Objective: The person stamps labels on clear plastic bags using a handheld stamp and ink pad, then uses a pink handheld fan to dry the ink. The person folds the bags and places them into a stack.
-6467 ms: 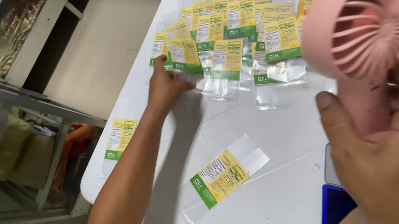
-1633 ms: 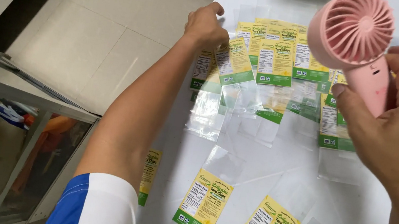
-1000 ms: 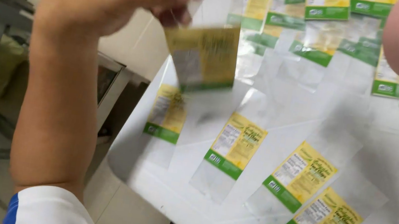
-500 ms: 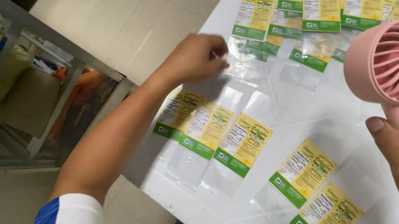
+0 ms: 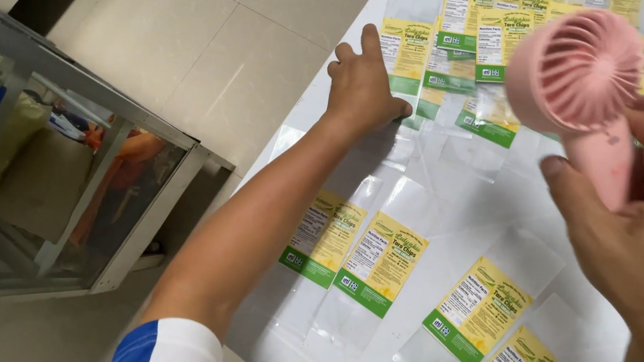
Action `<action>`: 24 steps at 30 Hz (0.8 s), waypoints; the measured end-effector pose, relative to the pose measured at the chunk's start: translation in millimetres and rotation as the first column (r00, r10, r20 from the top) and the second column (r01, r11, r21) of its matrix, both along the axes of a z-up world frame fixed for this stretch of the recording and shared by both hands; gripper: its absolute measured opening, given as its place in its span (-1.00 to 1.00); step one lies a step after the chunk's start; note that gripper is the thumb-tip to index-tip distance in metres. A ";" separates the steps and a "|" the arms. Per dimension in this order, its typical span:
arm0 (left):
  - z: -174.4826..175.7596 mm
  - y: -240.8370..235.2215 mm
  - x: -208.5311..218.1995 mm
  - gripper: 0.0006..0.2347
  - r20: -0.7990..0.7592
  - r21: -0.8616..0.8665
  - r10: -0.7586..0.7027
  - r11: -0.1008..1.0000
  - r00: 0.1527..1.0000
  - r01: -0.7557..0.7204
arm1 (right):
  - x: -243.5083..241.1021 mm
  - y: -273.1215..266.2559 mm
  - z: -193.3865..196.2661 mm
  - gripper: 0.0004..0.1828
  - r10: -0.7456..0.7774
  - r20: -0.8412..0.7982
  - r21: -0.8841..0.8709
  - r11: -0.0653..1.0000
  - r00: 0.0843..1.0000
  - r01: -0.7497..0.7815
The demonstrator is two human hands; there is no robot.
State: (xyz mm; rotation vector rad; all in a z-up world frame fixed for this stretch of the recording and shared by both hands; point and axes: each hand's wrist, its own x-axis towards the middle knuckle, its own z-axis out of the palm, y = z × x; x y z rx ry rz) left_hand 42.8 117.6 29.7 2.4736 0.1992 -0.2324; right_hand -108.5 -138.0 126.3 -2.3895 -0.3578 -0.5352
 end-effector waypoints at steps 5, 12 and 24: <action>14.6 0.3 -4.7 0.09 -0.042 -0.058 0.082 0.995 0.996 -0.084 | 40.7 25.0 -4.7 -0.49 0.104 0.088 -0.098 0.991 0.991 -0.096; 12.8 8.4 6.6 0.10 -0.059 0.009 0.111 0.994 0.992 -0.111 | 54.5 35.8 -6.8 -0.49 0.107 0.062 -0.061 0.993 0.992 -0.103; 1.9 13.8 7.5 -0.56 -0.110 0.054 0.090 0.995 0.990 -0.085 | 43.3 17.8 -8.6 -0.51 0.035 0.004 -0.073 0.997 0.999 -0.035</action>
